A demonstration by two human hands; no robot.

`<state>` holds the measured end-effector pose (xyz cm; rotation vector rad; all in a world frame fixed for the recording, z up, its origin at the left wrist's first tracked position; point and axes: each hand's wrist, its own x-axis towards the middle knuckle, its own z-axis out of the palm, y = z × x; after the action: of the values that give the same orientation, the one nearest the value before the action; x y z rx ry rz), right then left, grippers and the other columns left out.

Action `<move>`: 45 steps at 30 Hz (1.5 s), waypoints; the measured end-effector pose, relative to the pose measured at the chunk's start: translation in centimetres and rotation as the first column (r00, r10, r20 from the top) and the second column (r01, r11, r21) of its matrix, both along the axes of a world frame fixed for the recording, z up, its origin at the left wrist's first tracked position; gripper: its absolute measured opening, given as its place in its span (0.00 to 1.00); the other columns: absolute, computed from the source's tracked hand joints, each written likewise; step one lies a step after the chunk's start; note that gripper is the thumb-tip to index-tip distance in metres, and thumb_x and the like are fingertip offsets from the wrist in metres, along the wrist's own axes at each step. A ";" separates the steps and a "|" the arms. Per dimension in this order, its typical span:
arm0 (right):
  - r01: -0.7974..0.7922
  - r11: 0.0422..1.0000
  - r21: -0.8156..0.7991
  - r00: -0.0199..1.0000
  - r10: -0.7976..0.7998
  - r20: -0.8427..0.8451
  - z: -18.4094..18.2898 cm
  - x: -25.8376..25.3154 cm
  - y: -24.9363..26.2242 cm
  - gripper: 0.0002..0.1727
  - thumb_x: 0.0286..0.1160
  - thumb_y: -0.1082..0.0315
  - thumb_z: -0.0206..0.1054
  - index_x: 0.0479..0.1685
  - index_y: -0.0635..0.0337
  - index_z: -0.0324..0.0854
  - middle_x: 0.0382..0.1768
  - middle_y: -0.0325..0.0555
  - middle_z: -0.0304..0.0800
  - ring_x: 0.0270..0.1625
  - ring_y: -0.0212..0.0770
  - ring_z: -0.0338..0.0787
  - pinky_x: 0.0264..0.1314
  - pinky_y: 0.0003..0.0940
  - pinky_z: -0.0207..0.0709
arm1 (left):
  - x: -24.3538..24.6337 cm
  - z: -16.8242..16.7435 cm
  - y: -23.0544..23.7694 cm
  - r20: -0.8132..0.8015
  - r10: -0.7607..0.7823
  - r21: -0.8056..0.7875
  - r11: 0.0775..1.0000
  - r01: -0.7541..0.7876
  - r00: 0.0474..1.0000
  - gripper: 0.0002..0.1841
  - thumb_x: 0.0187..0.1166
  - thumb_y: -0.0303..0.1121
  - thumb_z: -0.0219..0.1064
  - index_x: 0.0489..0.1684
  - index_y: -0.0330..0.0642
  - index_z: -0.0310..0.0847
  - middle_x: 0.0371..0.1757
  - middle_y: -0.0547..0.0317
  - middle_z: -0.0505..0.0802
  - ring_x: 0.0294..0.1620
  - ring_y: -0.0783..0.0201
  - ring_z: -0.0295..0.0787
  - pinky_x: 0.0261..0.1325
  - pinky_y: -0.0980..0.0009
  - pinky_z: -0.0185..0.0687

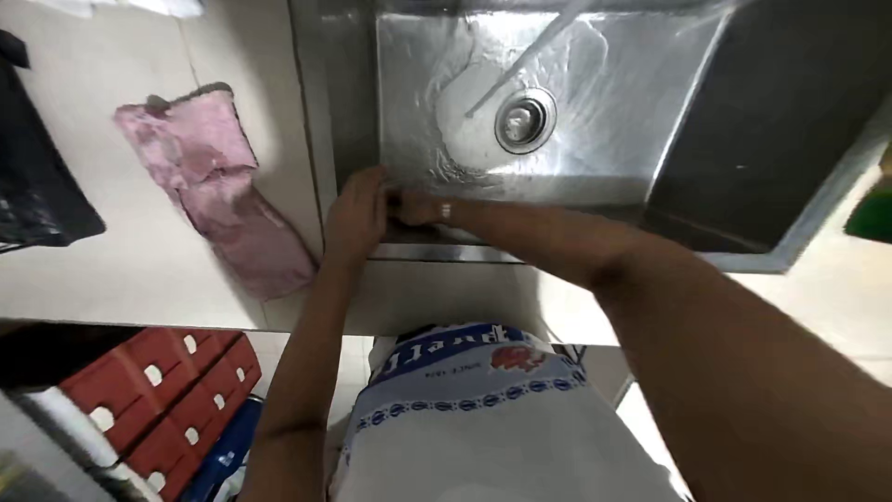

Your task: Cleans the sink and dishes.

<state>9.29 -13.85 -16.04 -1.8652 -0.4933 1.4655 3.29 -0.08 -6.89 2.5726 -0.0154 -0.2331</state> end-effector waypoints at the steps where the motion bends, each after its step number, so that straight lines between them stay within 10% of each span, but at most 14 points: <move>1: -0.001 0.998 0.059 1.000 0.001 0.001 1.9 -0.5 1.2 0.25 0.87 0.61 0.63 0.77 0.63 0.76 0.66 0.65 0.86 0.70 0.62 0.86 0.75 0.62 0.74 | -0.3 0.1 0.0 0.006 0.016 -0.001 1.000 -0.016 1.000 0.20 0.91 0.30 0.52 0.74 0.29 0.77 0.67 0.31 0.88 0.64 0.37 0.90 0.66 0.48 0.85; 5: -0.038 0.990 0.136 0.999 0.038 -0.001 2.8 0.5 -9.0 0.21 0.90 0.58 0.61 0.74 0.57 0.82 0.68 0.55 0.88 0.71 0.50 0.86 0.79 0.51 0.74 | -0.2 0.1 0.1 -0.006 0.032 0.038 0.999 -0.032 0.999 0.21 0.92 0.34 0.51 0.75 0.32 0.76 0.67 0.34 0.88 0.61 0.39 0.91 0.60 0.46 0.87; 10: -0.058 0.774 -0.631 0.997 0.074 -0.001 0.3 2.3 -30.6 0.24 0.92 0.56 0.57 0.79 0.59 0.77 0.69 0.72 0.84 0.73 0.74 0.81 0.75 0.74 0.67 | -0.8 -0.9 0.1 0.111 -0.001 0.067 0.998 -0.007 0.994 0.19 0.91 0.35 0.55 0.70 0.31 0.80 0.60 0.35 0.92 0.53 0.39 0.94 0.50 0.46 0.89; 13: -0.096 0.759 -0.644 0.992 0.124 -0.002 2.0 1.7 -24.2 0.23 0.90 0.59 0.59 0.70 0.69 0.81 0.68 0.74 0.83 0.74 0.74 0.80 0.76 0.75 0.66 | -0.8 -0.9 0.1 0.121 0.001 0.074 0.997 -0.010 0.993 0.20 0.92 0.36 0.55 0.71 0.31 0.80 0.61 0.35 0.92 0.54 0.38 0.94 0.49 0.46 0.89; 17: -0.090 0.975 -0.203 0.991 0.108 0.078 4.0 1.4 -9.8 0.16 0.84 0.61 0.67 0.60 0.63 0.89 0.59 0.63 0.91 0.64 0.63 0.89 0.71 0.65 0.76 | -0.8 -0.5 0.0 0.100 0.023 0.047 0.998 -0.028 0.995 0.19 0.91 0.34 0.56 0.69 0.29 0.80 0.60 0.33 0.92 0.55 0.36 0.93 0.54 0.44 0.89; 23: 0.544 0.833 -0.099 0.786 -0.547 -0.287 4.2 8.9 -9.6 0.20 0.85 0.66 0.55 0.74 0.57 0.73 0.53 0.48 0.85 0.46 0.39 0.88 0.48 0.41 0.87 | -0.6 -0.9 0.0 0.129 0.028 0.038 0.999 -0.034 0.991 0.19 0.90 0.34 0.57 0.67 0.29 0.82 0.60 0.35 0.92 0.53 0.40 0.95 0.52 0.48 0.90; 26: 0.442 0.896 -0.032 0.876 -0.439 -0.200 5.0 6.8 -7.5 0.19 0.83 0.68 0.61 0.71 0.60 0.79 0.55 0.52 0.89 0.47 0.41 0.89 0.49 0.41 0.85 | -0.7 -0.8 0.1 0.105 0.038 0.037 0.998 -0.042 0.994 0.19 0.91 0.35 0.56 0.68 0.30 0.82 0.62 0.36 0.91 0.57 0.40 0.93 0.57 0.48 0.89; 29: 0.034 0.992 0.120 0.998 -0.028 -0.054 6.2 1.9 -4.7 0.20 0.87 0.67 0.62 0.75 0.60 0.81 0.67 0.57 0.88 0.67 0.49 0.88 0.74 0.50 0.77 | -0.6 -0.5 0.0 0.074 0.021 0.055 0.998 -0.025 0.997 0.20 0.92 0.37 0.54 0.70 0.32 0.81 0.61 0.35 0.91 0.56 0.38 0.93 0.55 0.45 0.89; 35: -0.095 0.884 -0.457 0.980 0.164 0.112 3.7 2.9 -25.9 0.15 0.84 0.64 0.67 0.59 0.65 0.87 0.54 0.67 0.91 0.59 0.67 0.90 0.65 0.71 0.77 | -0.4 -0.8 0.3 0.165 -0.003 0.058 0.998 -0.006 0.986 0.18 0.90 0.35 0.56 0.65 0.30 0.83 0.57 0.37 0.94 0.53 0.42 0.95 0.52 0.49 0.90; 37: 0.134 0.825 -0.550 0.991 -0.107 0.081 4.7 4.5 -30.3 0.15 0.82 0.70 0.67 0.61 0.71 0.83 0.51 0.67 0.89 0.52 0.59 0.90 0.58 0.62 0.82 | -0.5 -0.7 0.1 0.129 0.003 0.057 0.998 -0.010 0.992 0.20 0.91 0.37 0.56 0.67 0.30 0.82 0.57 0.37 0.94 0.54 0.41 0.95 0.52 0.48 0.90; 40: 0.447 0.750 -0.487 0.839 -0.541 -0.063 7.2 6.2 -26.1 0.26 0.86 0.69 0.61 0.83 0.48 0.67 0.54 0.49 0.86 0.43 0.38 0.88 0.45 0.37 0.86 | -0.7 -0.8 0.1 0.131 0.005 0.052 0.999 -0.012 0.991 0.20 0.90 0.37 0.57 0.67 0.30 0.82 0.57 0.36 0.93 0.54 0.40 0.95 0.54 0.47 0.89; 45: 0.008 0.891 -0.454 0.994 0.044 0.105 2.4 2.3 -21.8 0.16 0.81 0.73 0.66 0.65 0.65 0.86 0.58 0.73 0.88 0.62 0.73 0.87 0.68 0.72 0.75 | -0.7 -1.0 0.3 0.155 -0.020 0.089 0.996 0.007 0.988 0.18 0.90 0.35 0.57 0.64 0.30 0.84 0.54 0.36 0.94 0.51 0.40 0.95 0.50 0.48 0.90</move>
<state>11.55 -35.62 -13.61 -2.3228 -0.2265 1.5933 2.58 0.20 -7.85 2.6733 -0.0824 -0.0371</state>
